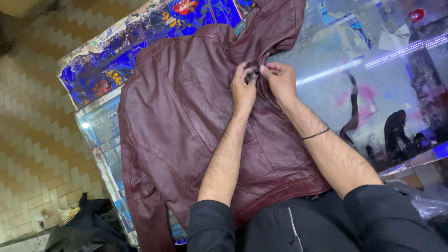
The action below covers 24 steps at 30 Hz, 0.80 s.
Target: The person works on a maroon leather jacket laid on a glass work table, rubbing a dye or polish into the leather with a small orange sponge, working section by section across the body and sleeves. They reposition and smooth the jacket with their hands between applications, and a red bottle of dye or polish sits on the table.
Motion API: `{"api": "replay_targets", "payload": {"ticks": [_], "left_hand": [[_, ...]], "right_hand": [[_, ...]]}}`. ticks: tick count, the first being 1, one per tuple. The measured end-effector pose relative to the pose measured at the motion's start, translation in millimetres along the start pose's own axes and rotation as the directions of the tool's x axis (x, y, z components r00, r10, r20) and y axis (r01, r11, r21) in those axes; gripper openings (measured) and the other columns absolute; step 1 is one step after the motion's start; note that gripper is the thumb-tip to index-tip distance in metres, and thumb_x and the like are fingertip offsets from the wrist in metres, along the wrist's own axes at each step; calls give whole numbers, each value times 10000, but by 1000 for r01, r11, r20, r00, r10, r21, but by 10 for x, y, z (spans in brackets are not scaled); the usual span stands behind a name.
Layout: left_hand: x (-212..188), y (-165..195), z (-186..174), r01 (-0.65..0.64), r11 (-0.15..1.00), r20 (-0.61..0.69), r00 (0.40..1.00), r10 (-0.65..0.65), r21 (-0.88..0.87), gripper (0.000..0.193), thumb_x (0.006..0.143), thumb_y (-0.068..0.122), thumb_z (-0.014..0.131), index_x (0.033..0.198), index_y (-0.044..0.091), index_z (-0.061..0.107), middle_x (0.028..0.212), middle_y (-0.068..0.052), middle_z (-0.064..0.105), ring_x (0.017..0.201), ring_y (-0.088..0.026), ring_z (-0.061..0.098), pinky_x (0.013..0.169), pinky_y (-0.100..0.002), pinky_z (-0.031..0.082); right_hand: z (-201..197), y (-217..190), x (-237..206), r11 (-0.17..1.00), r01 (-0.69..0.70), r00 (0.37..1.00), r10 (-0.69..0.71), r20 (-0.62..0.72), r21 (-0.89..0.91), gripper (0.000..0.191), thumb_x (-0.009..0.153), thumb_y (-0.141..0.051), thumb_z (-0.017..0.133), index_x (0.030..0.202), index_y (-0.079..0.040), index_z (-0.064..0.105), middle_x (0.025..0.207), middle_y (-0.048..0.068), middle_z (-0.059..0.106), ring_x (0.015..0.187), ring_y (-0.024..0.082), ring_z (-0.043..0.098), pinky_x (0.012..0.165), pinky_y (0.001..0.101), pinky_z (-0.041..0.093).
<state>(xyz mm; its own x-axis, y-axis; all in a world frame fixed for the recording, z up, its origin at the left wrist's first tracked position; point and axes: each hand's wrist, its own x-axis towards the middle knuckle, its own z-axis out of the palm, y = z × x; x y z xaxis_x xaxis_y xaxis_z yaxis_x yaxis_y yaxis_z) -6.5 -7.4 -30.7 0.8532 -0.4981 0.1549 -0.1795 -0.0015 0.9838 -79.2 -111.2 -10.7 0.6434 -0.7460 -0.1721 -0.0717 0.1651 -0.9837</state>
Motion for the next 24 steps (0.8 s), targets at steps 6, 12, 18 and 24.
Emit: {"api": "replay_targets", "payload": {"ticks": [6, 12, 18, 24], "left_hand": [[-159, -40, -142, -146, 981, 69, 988, 138, 130, 630, 944, -118, 518, 1540, 49, 401, 1296, -135, 721, 1237, -247, 679, 1061, -334, 504], [-242, -23, -331, -342, 854, 187, 938, 291, 392, 709, 895, -80, 546, 1567, 58, 366, 1457, -108, 625, 1443, -314, 514, 1246, -441, 371], [-319, 125, -525, -174, 520, -26, 935, 355, 836, 657, 876, 195, 737, 1462, 36, 486, 1580, -193, 409, 1470, -418, 338, 1174, -610, 265], [-43, 207, -903, 11, 479, -90, 986, 143, 878, 528, 902, 201, 715, 1410, 136, 585, 1557, -118, 491, 1414, -322, 456, 1135, -505, 378]], "right_hand": [[49, -62, 105, 999, -1, 995, 5, 100, -38, 232, 939, -172, 785, 1027, 39, 751, 864, 43, 736, 727, 54, 618, 645, 236, 489], [51, -42, 138, 988, 17, 1000, -13, 23, -153, 245, 928, -191, 780, 1047, 22, 758, 869, 70, 758, 723, 73, 634, 638, 262, 498], [77, 33, 29, 716, 299, 910, -414, -38, -631, 222, 892, -198, 816, 1027, -41, 735, 909, 133, 755, 843, 335, 708, 726, 450, 508], [216, 197, -54, 577, 371, 830, -558, -19, -728, 292, 982, -221, 737, 1148, -52, 567, 938, 137, 678, 890, 400, 647, 739, 535, 459]]}}
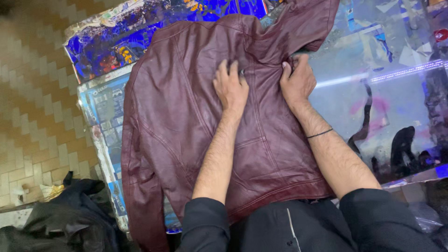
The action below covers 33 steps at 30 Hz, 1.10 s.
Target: The person works on a maroon leather jacket laid on a glass work table, rubbing a dye or polish into the leather with a small orange sponge, working section by section across the body and sleeves. They reposition and smooth the jacket with their hands between applications, and a red bottle of dye or polish sits on the table.
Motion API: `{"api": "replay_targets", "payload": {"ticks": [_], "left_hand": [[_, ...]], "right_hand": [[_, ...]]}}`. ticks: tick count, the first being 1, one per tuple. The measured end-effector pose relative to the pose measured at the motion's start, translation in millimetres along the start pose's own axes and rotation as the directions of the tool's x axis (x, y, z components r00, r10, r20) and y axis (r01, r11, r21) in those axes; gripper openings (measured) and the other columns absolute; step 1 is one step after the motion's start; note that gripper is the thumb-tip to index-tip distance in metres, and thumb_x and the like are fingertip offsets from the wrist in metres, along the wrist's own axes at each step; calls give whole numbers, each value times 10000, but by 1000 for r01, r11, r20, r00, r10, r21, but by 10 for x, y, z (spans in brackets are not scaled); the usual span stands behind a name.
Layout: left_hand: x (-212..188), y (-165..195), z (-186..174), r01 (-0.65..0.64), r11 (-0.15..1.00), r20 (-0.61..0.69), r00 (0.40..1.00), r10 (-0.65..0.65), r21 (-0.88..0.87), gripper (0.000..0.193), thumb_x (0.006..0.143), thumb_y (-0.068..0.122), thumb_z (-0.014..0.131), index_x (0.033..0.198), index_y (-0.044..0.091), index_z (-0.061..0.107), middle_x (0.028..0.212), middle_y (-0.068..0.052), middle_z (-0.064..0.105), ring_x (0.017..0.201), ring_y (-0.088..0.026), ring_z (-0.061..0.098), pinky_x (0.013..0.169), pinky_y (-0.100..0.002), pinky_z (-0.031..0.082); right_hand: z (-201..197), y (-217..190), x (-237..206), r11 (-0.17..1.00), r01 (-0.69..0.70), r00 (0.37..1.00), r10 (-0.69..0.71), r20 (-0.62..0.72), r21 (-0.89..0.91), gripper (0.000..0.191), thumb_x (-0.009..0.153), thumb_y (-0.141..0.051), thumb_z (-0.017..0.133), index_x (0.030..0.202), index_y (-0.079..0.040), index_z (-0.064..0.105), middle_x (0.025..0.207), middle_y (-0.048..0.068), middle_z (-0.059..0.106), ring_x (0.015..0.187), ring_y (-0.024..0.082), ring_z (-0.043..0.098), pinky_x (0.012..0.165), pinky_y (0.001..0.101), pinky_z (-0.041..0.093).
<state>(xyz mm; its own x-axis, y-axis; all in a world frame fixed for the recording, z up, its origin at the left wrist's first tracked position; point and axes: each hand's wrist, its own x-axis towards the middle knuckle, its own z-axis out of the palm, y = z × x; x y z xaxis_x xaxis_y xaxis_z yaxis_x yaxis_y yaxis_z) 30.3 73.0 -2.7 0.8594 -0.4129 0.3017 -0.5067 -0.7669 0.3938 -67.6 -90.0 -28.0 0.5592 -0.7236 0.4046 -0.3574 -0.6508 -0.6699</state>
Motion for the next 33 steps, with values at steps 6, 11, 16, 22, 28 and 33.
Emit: {"api": "replay_targets", "payload": {"ticks": [6, 11, 16, 22, 28, 33], "left_hand": [[747, -491, -189, 128, 968, -488, 873, -7, 216, 713, 674, 406, 821, 1285, 102, 613, 1304, -141, 556, 1237, -375, 503, 979, -626, 379], [809, -857, -164, 129, 968, -309, 949, -57, 216, 427, 810, 219, 788, 1200, 140, 633, 1171, -75, 607, 1127, -318, 568, 899, -507, 451], [581, -1288, -283, 37, 979, -466, 883, 61, 198, 261, 902, 151, 783, 1107, 161, 623, 1133, -45, 596, 1061, -293, 601, 853, -484, 447], [636, -1212, -428, 175, 977, -548, 833, -79, 125, 412, 688, 156, 724, 1088, 116, 633, 1049, -110, 598, 967, -329, 575, 736, -496, 432], [417, -405, -56, -629, 777, 88, 773, 628, -13, 324, 919, 182, 669, 1238, 144, 633, 1362, -40, 554, 1345, -281, 485, 1131, -497, 394], [436, -494, 5, -376, 926, 42, 925, 377, -29, 678, 900, 498, 685, 1459, 139, 547, 1601, -88, 373, 1490, -372, 256, 1173, -720, 162]], "right_hand": [[61, -5, 1, 987, 148, 989, -149, -3, -53, 137, 1049, -173, 653, 1132, -101, 572, 1039, 131, 647, 986, 385, 633, 793, 524, 478], [104, -101, -38, 966, 183, 983, -179, 37, -183, 429, 1024, -138, 631, 1434, -264, 618, 985, 110, 580, 893, 331, 615, 747, 482, 493], [177, -202, -12, 913, 229, 973, -222, 60, -339, 477, 1000, -189, 656, 1462, -305, 615, 941, 80, 580, 822, 307, 619, 696, 478, 498], [299, -321, -53, 871, 277, 961, -253, 113, -406, 442, 1009, -236, 651, 1448, -269, 626, 949, 106, 598, 804, 344, 639, 667, 504, 503], [236, -256, -6, 874, 265, 961, -206, 183, -408, 529, 964, -203, 610, 1491, -239, 581, 974, 151, 601, 803, 382, 647, 655, 526, 512], [241, -166, -52, 895, 215, 971, -153, 184, -391, 523, 1029, -207, 585, 1546, -233, 517, 1009, 140, 608, 819, 383, 648, 682, 545, 502]]}}
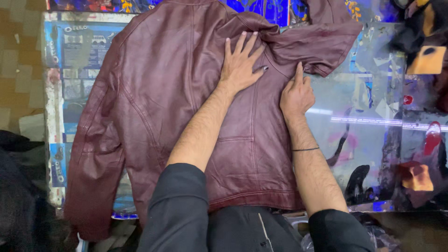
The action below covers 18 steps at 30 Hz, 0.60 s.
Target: The person works on a maroon leather jacket laid on a glass work table, rubbing a dye or polish into the leather with a small orange sponge, working section by section across the body and sleeves. They reposition and smooth the jacket with their hands between applications, and a red bottle of dye or polish sits on the table.
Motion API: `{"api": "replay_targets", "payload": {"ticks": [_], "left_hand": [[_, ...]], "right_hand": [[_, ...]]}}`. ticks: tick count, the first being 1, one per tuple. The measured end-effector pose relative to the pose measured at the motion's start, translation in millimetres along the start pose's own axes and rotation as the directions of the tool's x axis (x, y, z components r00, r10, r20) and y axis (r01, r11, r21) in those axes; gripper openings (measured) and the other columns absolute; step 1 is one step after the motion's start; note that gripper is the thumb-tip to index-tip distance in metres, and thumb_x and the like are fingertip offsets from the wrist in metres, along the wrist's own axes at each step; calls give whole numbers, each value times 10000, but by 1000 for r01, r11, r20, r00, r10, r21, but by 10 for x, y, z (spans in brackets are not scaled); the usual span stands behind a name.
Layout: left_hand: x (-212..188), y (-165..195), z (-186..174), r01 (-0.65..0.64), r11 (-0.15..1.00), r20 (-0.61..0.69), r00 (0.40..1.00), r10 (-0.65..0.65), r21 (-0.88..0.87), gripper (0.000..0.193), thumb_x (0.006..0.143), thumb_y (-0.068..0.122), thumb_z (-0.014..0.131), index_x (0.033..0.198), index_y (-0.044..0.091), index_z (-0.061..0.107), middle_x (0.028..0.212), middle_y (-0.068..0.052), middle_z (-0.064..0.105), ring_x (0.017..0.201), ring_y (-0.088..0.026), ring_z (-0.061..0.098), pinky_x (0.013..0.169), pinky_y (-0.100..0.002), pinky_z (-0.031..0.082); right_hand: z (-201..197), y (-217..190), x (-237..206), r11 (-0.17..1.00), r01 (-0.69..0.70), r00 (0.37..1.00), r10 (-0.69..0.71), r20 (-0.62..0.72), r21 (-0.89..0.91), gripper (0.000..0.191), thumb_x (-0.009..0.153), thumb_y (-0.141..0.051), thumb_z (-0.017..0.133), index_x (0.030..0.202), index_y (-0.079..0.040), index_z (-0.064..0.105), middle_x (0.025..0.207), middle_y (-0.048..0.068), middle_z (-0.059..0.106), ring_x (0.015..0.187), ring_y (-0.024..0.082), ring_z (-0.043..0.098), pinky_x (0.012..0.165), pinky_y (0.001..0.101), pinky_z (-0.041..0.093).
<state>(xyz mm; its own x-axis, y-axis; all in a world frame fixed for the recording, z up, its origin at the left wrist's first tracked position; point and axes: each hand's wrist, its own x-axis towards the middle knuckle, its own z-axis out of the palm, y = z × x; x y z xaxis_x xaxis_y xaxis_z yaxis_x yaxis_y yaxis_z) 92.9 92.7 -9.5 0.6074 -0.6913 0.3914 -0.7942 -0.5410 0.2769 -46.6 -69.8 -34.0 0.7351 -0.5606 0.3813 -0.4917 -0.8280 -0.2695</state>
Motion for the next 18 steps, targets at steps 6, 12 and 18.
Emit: {"api": "replay_targets", "payload": {"ticks": [6, 12, 18], "left_hand": [[-15, 76, 14, 77, 993, 57, 995, -82, 85, 711, 914, 559, 655, 1519, 213, 511, 1659, -104, 271, 1543, -353, 180, 1143, -816, 98], [-61, 98, 52, 71, 993, 47, 996, -75, 94, 722, 927, 565, 633, 1537, 205, 492, 1662, -118, 252, 1540, -354, 168, 1143, -816, 87], [-485, 457, -136, 45, 996, 43, 998, -48, 77, 670, 938, 487, 646, 1512, 166, 519, 1651, -184, 274, 1533, -423, 175, 1188, -733, 92]], "right_hand": [[-141, 213, 113, 981, 76, 986, -101, 135, 179, 496, 1038, -232, 632, 1527, -256, 553, 1054, 191, 602, 913, 412, 634, 753, 525, 505], [-661, 438, -91, 844, 206, 975, -135, -175, 496, 432, 1069, 79, 584, 1446, -127, 631, 1377, 130, 675, 1291, 328, 672, 1129, 400, 530], [-665, 117, -893, 910, 412, 850, -403, 340, 48, 722, 968, -427, 611, 1550, -50, 408, 1666, 141, 290, 1534, 404, 216, 1147, 720, 127]]}}
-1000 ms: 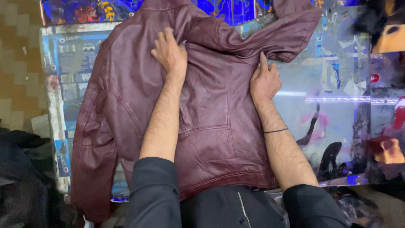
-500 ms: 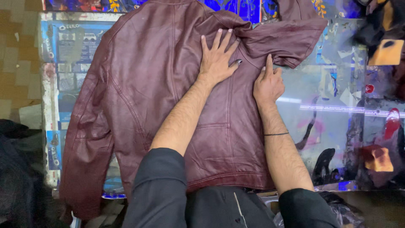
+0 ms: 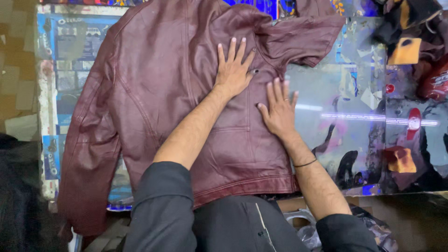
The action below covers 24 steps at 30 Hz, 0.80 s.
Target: The person works on a maroon leather jacket laid on a glass work table, rubbing a dye or polish into the leather with a small orange sponge, working section by section across the body and sleeves. They reposition and smooth the jacket with their hands between applications, and a red bottle of dye or polish sits on the table.
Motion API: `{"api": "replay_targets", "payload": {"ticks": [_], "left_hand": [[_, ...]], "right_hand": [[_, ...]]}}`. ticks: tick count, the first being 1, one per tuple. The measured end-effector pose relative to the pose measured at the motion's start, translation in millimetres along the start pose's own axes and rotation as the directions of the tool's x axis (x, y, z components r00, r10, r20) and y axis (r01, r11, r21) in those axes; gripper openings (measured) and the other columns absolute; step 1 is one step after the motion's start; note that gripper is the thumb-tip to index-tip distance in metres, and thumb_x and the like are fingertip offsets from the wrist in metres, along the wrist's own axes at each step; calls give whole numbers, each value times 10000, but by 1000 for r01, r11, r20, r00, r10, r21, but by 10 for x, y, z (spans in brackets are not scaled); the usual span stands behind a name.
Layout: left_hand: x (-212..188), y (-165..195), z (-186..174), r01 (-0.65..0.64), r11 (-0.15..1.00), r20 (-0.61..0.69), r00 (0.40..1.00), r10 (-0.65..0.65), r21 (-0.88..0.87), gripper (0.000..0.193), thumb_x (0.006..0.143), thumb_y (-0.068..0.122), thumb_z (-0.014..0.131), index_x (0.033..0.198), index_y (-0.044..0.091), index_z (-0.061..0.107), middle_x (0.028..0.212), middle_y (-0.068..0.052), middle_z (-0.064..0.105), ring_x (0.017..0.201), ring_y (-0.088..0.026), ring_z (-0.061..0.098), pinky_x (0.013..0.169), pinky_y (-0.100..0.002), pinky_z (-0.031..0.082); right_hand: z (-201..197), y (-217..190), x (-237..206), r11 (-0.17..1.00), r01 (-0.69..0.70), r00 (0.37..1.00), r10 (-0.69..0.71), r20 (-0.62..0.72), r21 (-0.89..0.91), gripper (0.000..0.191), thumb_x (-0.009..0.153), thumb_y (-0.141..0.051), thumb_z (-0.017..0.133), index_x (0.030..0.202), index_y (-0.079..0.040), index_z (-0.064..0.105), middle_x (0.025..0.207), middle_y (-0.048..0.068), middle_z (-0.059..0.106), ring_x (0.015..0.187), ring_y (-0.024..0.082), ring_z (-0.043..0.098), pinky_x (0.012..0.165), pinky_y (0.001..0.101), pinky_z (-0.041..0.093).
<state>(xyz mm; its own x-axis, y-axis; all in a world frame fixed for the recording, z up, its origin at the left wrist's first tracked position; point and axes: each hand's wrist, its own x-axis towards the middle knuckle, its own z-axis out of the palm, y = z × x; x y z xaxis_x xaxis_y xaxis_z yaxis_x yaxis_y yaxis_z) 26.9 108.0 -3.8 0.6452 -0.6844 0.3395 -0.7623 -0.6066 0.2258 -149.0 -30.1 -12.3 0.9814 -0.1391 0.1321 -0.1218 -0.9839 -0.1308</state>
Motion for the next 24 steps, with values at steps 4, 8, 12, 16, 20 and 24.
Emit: {"api": "replay_targets", "payload": {"ticks": [4, 8, 12, 16, 20, 24], "left_hand": [[-1152, 104, -346, -93, 996, 31, 995, 93, -11, 640, 965, 431, 661, 1517, 126, 550, 1661, -204, 335, 1550, -419, 221, 1241, -666, 139], [-2186, 162, -764, 29, 999, 125, 992, -27, -15, 654, 909, 420, 674, 1489, 140, 565, 1635, -183, 348, 1525, -386, 258, 1192, -685, 179], [-2932, 87, -1121, 88, 996, 152, 985, -87, 2, 622, 904, 426, 681, 1461, 169, 580, 1626, -189, 357, 1512, -420, 264, 1207, -653, 192], [-3213, 76, -1160, 56, 998, 135, 989, -61, 39, 627, 907, 415, 686, 1468, 155, 588, 1635, -190, 364, 1525, -419, 268, 1220, -638, 204], [-3267, 106, -1083, 43, 997, 114, 992, -49, 61, 614, 915, 415, 689, 1461, 153, 589, 1637, -186, 375, 1535, -415, 272, 1229, -639, 208], [-3287, 70, -1082, 41, 998, 128, 991, -45, 41, 615, 901, 413, 689, 1453, 161, 592, 1627, -166, 386, 1523, -405, 280, 1215, -647, 208]], "right_hand": [[63, 141, -149, 997, -16, 1000, 16, 9, 71, 810, 1014, -504, 552, 1643, -57, 307, 1742, 127, 187, 1592, 414, 116, 1179, 751, 14], [177, 242, -248, 995, -15, 1000, 16, -10, 96, 802, 1033, -507, 548, 1654, -65, 299, 1748, 133, 168, 1603, 418, 91, 1180, 743, -29], [190, 197, -344, 994, -4, 1000, 5, -2, 106, 796, 1047, -517, 543, 1664, -79, 296, 1754, 121, 154, 1607, 421, 76, 1194, 739, -33], [-37, 175, -446, 993, 31, 997, -39, 65, 110, 793, 1027, -510, 545, 1644, -72, 306, 1737, 138, 157, 1581, 448, 65, 1156, 764, -5], [-270, 72, -890, 998, -11, 998, 7, 55, 70, 752, 1054, -483, 530, 1647, -66, 329, 1742, 161, 198, 1597, 468, 70, 1197, 753, 38], [-262, -105, -1780, 973, 230, 966, -229, 120, 11, 906, 925, -579, 568, 1585, -10, 321, 1696, 207, 210, 1585, 412, 112, 1214, 692, 62]]}}
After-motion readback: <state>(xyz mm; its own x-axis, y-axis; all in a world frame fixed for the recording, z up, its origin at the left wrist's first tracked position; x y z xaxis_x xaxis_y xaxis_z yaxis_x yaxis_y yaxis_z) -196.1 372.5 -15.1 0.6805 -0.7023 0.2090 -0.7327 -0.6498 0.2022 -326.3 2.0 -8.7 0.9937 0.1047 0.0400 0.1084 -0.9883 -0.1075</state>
